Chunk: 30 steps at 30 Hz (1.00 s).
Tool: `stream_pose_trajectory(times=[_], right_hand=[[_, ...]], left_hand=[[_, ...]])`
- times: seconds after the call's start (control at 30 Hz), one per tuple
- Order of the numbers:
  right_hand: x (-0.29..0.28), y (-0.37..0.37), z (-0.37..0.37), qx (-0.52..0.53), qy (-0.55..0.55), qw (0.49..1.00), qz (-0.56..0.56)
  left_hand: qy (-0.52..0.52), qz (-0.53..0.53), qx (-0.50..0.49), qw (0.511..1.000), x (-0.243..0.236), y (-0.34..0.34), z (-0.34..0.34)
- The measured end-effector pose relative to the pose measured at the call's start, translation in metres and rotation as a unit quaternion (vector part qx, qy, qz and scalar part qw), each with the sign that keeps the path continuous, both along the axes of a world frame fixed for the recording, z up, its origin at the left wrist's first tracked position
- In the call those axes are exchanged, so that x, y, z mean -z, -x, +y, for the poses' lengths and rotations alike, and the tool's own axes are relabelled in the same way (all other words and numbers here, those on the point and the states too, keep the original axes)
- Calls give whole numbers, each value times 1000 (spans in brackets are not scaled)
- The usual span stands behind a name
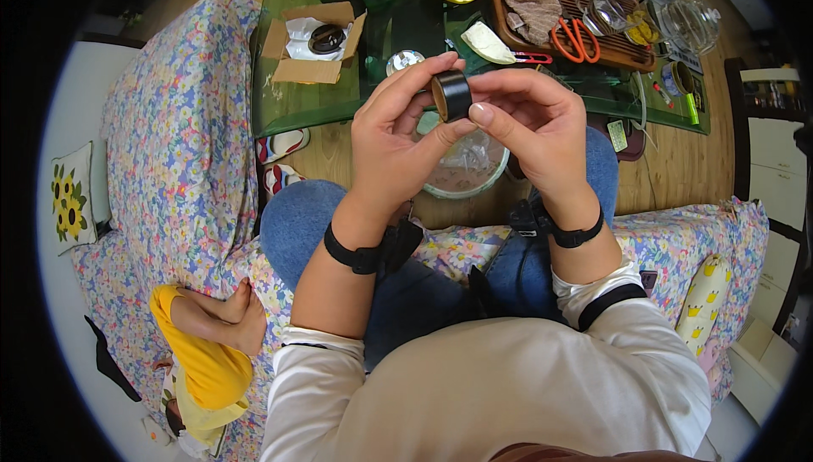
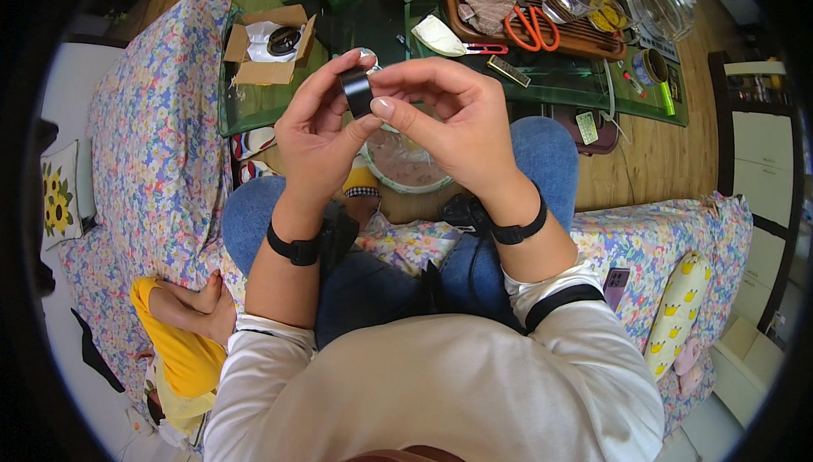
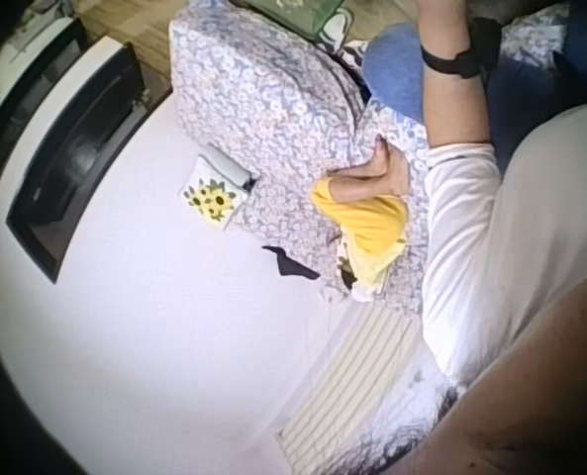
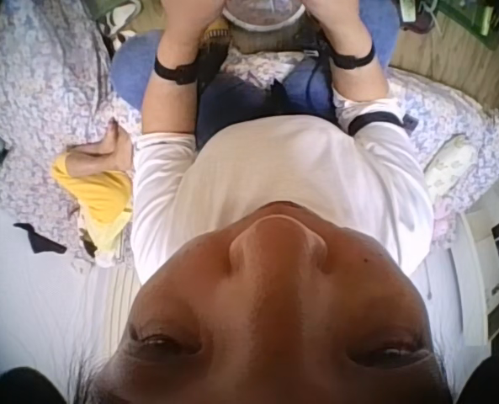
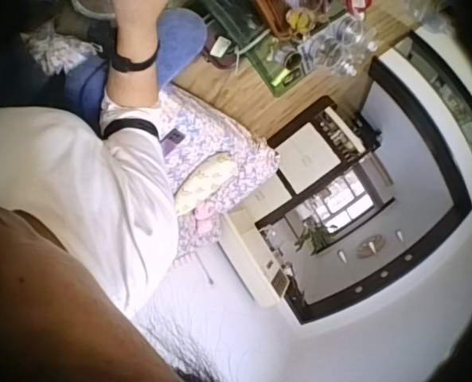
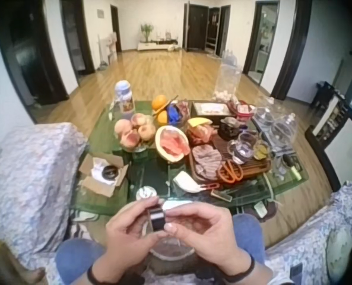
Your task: The person sits on a sofa and wraps electrical tape around the exposed wires of a white power adapter. They repeatedly pull tape from the roll and wrap it around the junction of the wires, adjusting the adapter in their hands throughout the process.
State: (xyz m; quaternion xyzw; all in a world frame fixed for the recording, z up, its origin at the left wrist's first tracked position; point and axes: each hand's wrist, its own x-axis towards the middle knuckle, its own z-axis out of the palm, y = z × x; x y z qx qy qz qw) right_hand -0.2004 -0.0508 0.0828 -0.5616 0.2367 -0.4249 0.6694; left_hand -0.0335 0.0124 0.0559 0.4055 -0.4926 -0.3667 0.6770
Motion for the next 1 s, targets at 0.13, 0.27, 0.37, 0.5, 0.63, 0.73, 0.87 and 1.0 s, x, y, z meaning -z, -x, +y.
stream_pose_trajectory(times=[0.13,0.27,0.37,0.5,0.63,0.73,0.87,1.0], right_hand=[[-3,-2,1,55,172,982,61],[-2,1,-5,80,316,939,112],[0,-1,-7,71,258,958,105],[-2,-4,-1,35,218,969,110],[1,-15,12,68,100,991,57],[2,-15,13,55,183,978,85],[0,-10,13,28,289,952,94],[-2,-14,26,54,156,986,11]], left_hand=[[-26,49,34,998,-3,-3,7],[-66,113,122,984,-8,-11,9],[-89,103,134,982,-13,-10,10],[-117,150,103,976,-16,-6,12],[-133,113,44,984,-11,-1,9],[-108,98,79,986,-5,0,7],[-87,56,93,990,-1,-3,8],[-77,60,76,992,3,-4,8]])
